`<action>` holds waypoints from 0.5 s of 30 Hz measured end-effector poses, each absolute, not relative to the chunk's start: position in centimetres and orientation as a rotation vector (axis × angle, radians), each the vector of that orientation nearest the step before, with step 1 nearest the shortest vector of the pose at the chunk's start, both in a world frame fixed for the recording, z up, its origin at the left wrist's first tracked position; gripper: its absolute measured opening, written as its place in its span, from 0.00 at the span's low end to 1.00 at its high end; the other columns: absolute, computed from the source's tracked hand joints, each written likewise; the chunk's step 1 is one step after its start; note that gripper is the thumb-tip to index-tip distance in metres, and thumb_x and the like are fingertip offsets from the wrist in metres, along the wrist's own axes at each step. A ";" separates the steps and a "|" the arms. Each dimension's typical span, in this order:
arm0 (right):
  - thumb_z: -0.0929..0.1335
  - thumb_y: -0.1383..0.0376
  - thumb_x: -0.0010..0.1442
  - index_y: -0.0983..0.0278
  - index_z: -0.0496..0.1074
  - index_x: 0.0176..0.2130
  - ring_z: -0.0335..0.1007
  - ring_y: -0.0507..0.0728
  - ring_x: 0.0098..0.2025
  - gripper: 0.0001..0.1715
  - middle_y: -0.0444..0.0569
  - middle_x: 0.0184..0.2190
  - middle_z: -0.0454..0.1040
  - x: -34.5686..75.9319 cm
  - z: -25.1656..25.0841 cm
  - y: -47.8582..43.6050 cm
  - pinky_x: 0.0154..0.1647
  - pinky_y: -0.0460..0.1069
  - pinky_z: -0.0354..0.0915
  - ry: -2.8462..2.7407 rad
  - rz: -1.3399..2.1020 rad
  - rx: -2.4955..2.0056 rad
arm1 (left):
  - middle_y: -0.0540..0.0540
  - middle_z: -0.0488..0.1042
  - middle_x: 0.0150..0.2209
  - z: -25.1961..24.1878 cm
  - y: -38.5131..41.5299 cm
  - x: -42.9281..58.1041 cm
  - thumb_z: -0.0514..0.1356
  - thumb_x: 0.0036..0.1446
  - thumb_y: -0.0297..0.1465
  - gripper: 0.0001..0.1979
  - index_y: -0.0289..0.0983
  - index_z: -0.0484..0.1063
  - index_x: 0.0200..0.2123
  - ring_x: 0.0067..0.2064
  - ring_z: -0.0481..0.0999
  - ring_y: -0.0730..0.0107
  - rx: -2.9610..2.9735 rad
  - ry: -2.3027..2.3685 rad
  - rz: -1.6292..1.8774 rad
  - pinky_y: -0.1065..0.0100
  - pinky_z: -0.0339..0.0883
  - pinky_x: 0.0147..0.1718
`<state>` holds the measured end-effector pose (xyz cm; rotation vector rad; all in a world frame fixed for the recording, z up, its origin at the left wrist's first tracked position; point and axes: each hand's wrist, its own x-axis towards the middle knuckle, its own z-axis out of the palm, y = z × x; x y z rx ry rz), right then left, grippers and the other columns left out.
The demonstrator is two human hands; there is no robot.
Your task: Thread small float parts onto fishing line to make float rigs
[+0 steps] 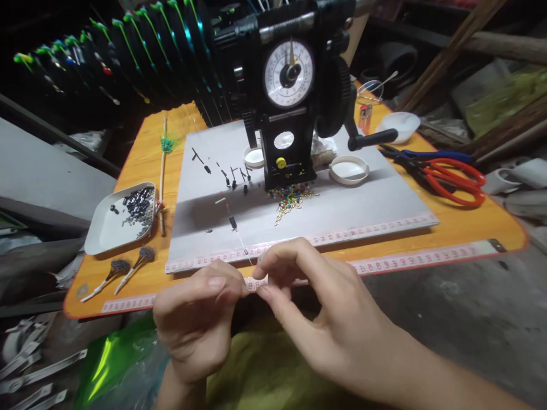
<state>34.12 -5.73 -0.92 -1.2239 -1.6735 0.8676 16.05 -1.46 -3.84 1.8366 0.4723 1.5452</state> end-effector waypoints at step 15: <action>0.70 0.72 0.63 0.55 0.66 0.45 0.72 0.53 0.39 0.15 0.43 0.36 0.71 35.4 0.8 -6.1 0.41 0.45 0.71 -1.683 0.700 -1.197 | 0.31 0.72 0.58 -3.1 -0.9 17.7 0.59 0.53 0.10 0.38 0.33 0.57 0.65 0.55 0.77 0.56 2.220 0.399 1.491 0.61 0.78 0.42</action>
